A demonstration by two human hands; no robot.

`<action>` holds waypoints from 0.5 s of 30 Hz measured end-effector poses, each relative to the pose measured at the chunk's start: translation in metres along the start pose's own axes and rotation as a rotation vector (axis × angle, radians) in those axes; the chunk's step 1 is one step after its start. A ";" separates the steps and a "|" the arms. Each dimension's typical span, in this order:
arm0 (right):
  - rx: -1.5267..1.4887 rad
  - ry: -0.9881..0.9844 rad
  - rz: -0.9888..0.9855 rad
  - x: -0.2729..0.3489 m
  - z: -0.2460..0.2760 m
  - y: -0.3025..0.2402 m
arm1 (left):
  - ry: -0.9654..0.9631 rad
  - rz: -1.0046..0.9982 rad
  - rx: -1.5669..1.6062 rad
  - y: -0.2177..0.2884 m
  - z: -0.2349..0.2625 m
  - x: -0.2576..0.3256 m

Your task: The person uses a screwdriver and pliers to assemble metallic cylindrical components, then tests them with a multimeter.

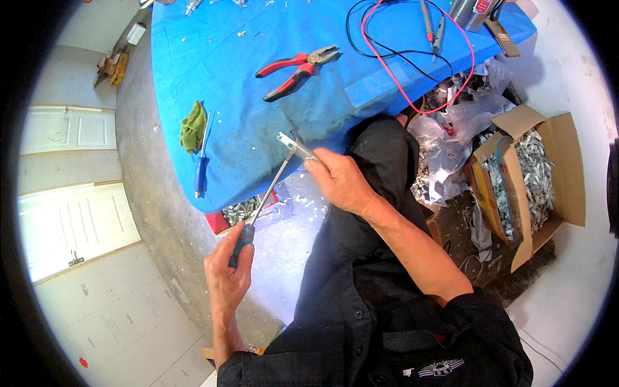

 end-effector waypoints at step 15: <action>0.148 0.119 0.124 0.001 -0.004 -0.001 | 0.063 -0.138 -0.244 0.026 0.014 -0.007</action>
Point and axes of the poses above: each hand's wrist, its own x-axis away from the middle knuckle, its own z-axis out of the back of the hand, y = z × x, the point moved 4 cm from there along -x, towards the middle knuckle, and after that the axes turned 9 degrees about -x, right-handed, at the moved point
